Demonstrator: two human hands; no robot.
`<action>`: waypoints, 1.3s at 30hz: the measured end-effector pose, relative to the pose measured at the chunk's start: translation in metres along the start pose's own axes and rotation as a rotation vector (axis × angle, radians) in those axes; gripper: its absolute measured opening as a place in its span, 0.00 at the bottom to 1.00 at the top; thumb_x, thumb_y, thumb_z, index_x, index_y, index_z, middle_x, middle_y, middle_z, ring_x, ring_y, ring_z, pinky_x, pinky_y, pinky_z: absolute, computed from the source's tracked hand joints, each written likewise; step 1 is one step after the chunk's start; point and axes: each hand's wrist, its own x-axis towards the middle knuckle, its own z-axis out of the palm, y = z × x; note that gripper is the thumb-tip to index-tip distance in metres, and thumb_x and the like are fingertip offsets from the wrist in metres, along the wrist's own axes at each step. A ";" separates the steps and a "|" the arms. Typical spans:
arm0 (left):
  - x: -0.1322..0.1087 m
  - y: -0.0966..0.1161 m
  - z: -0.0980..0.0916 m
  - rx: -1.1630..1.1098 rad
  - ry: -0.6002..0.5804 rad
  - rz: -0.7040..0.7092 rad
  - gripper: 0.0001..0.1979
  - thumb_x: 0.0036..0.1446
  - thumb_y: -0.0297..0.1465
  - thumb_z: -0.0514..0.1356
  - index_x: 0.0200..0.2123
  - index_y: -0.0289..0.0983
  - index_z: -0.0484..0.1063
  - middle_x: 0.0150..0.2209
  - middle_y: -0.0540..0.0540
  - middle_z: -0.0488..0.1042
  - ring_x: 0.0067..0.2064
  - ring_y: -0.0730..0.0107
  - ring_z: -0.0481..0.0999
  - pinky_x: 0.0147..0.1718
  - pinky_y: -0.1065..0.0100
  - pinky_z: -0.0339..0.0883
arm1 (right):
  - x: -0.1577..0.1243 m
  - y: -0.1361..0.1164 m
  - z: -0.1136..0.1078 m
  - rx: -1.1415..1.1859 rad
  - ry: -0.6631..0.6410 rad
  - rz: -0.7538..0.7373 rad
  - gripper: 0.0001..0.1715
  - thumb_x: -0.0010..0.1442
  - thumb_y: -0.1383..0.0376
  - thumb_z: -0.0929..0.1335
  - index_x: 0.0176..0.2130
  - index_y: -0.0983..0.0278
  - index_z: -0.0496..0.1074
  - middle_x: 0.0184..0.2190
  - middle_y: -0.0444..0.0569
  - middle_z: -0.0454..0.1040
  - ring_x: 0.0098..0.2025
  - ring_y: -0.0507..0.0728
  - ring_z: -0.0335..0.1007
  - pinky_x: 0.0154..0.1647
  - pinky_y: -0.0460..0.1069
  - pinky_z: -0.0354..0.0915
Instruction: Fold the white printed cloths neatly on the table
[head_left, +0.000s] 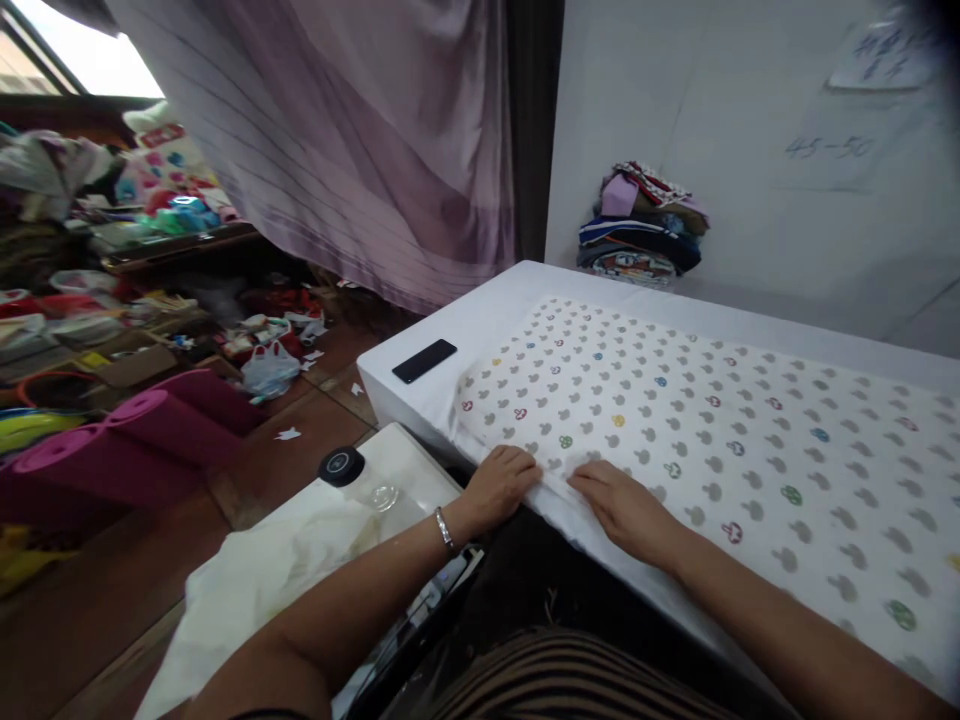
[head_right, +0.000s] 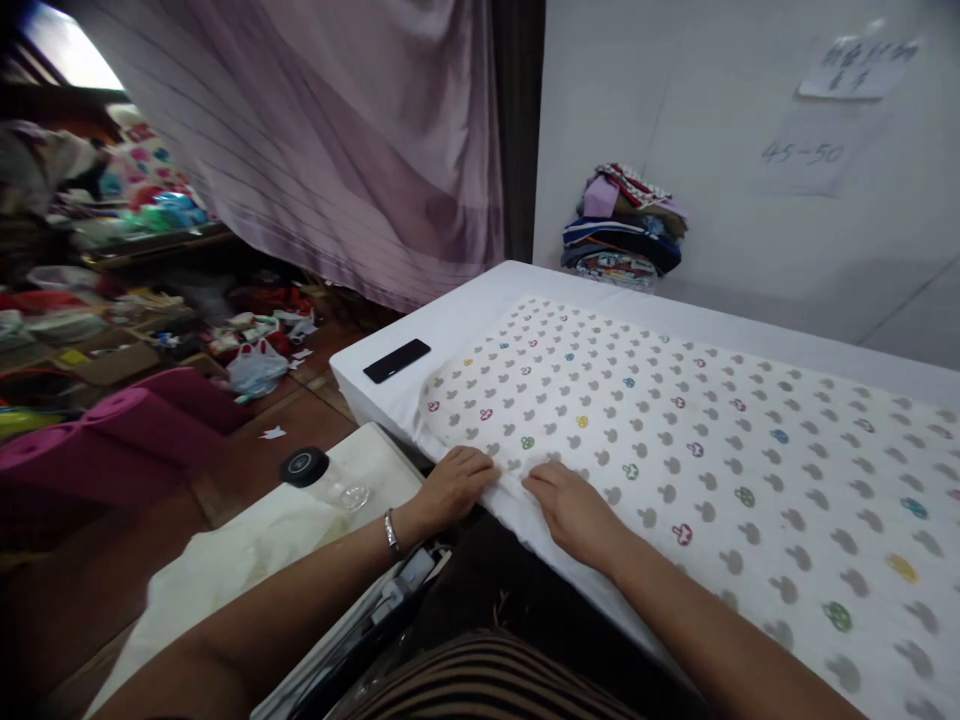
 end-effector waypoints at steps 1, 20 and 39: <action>-0.001 0.002 0.001 0.009 0.003 -0.019 0.09 0.58 0.25 0.54 0.43 0.37 0.68 0.38 0.46 0.70 0.42 0.65 0.64 0.43 0.63 0.58 | 0.012 0.004 0.004 -0.006 0.001 -0.045 0.22 0.62 0.69 0.56 0.52 0.61 0.68 0.47 0.54 0.70 0.48 0.58 0.64 0.48 0.55 0.63; -0.005 0.009 0.009 -0.170 0.107 -0.206 0.13 0.54 0.21 0.52 0.41 0.37 0.69 0.38 0.44 0.70 0.42 0.64 0.64 0.42 0.62 0.59 | 0.063 0.040 0.030 -0.096 -0.171 -0.035 0.31 0.64 0.50 0.55 0.62 0.57 0.53 0.65 0.48 0.46 0.66 0.60 0.38 0.63 0.63 0.39; 0.003 -0.001 -0.001 -0.331 0.237 -0.139 0.12 0.53 0.19 0.48 0.37 0.37 0.65 0.34 0.44 0.68 0.38 0.66 0.66 0.37 0.63 0.63 | 0.119 0.085 -0.001 -0.059 -0.247 0.100 0.39 0.62 0.43 0.52 0.65 0.58 0.46 0.67 0.47 0.37 0.67 0.60 0.28 0.64 0.61 0.28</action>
